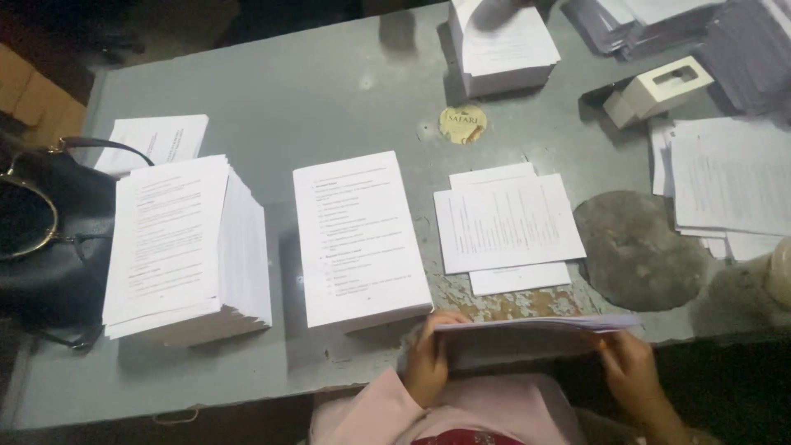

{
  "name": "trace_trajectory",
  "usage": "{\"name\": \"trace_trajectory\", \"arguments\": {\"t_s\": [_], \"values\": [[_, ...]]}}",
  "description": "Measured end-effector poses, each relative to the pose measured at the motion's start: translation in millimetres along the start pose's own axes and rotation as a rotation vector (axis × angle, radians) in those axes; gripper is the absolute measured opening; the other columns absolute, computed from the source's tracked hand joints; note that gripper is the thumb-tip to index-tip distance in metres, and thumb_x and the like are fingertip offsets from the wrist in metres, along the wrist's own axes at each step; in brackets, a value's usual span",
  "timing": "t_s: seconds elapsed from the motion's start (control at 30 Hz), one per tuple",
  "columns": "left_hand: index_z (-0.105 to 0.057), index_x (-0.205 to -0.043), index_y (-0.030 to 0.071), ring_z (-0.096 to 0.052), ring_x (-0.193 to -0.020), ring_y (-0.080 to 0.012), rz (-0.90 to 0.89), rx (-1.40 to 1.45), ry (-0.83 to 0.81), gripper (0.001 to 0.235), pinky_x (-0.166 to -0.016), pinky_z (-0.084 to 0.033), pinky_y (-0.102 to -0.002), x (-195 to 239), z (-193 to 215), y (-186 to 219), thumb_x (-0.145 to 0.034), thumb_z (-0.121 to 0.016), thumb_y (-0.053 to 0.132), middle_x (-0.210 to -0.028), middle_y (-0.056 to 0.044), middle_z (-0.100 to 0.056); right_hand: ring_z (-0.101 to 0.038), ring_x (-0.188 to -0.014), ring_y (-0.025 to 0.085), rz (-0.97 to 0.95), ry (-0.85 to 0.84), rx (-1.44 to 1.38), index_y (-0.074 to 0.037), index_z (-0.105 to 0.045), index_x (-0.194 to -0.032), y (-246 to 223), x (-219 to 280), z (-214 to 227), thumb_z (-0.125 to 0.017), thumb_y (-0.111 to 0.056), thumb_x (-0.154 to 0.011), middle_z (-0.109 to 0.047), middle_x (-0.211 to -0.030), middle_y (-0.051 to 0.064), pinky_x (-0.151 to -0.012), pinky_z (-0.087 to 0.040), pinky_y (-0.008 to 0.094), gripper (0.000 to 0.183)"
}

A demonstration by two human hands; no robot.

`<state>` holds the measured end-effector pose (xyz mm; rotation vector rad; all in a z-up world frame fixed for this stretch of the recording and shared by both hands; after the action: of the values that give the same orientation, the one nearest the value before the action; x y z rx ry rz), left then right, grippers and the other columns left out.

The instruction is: Counting and inspecting stacks of printed paper on a work table using a rubber finger tip.

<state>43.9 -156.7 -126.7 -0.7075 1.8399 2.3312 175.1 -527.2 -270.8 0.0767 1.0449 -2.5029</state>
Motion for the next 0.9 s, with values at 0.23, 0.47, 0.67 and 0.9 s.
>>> {"name": "trace_trajectory", "arguments": {"t_s": [0.23, 0.47, 0.67, 0.9], "values": [[-0.063, -0.109, 0.009, -0.070, -0.105, -0.0310, 0.083, 0.010, 0.039, 0.032, -0.093, -0.052, -0.044, 22.0, -10.2, -43.5, -0.111, -0.034, 0.025, -0.109, -0.012, -0.072, -0.077, -0.084, 0.021, 0.094, 0.007, 0.064, -0.008, -0.077, -0.102, 35.7, 5.3, 8.0, -0.068, -0.012, -0.091, -0.081, -0.096, 0.009, -0.083, -0.057, 0.035, 0.015], [-0.057, -0.128, 0.004, -0.056, -0.078, -0.0232, 0.267, 0.020, -0.140, 0.028, -0.072, -0.042, -0.035, 8.8, 14.7, 0.0, -0.103, -0.054, 0.016, -0.090, -0.008, -0.057, -0.079, -0.104, 0.020, -0.440, -0.222, -0.068, -0.006, -0.087, -0.113, -22.7, 9.3, 60.1, -0.073, -0.010, -0.089, -0.085, -0.118, 0.010, -0.100, -0.057, 0.036, 0.028], [-0.049, -0.143, 0.003, -0.073, -0.101, -0.0229, 0.407, 0.296, -0.219, 0.046, -0.090, -0.059, -0.035, -3.1, 42.4, 31.6, -0.109, -0.037, 0.033, -0.123, -0.013, -0.072, -0.057, -0.091, 0.035, -0.980, 0.074, -0.440, 0.007, -0.061, -0.105, -120.6, -17.6, 47.5, -0.072, -0.013, -0.100, -0.060, -0.099, 0.024, -0.086, -0.050, 0.051, 0.024], [-0.062, -0.129, 0.000, -0.064, -0.120, -0.0359, -0.020, -0.065, -0.232, 0.029, -0.106, -0.050, -0.047, 11.0, 26.1, 18.6, -0.110, -0.045, 0.013, -0.126, -0.020, -0.067, -0.065, -0.105, 0.024, -0.860, 0.312, -0.976, 0.006, -0.061, -0.126, -209.3, -50.8, -49.5, -0.059, -0.017, -0.104, -0.069, -0.126, 0.016, -0.094, -0.052, 0.037, 0.032]]}}
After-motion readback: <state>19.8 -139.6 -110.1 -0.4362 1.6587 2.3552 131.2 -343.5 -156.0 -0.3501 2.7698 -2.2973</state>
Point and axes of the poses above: each hand's wrist, its own x-axis away from the middle knuckle, its own z-axis out of the back of the hand, y = z × x, the point moved 3 cm from there along -x, towards the middle knuckle
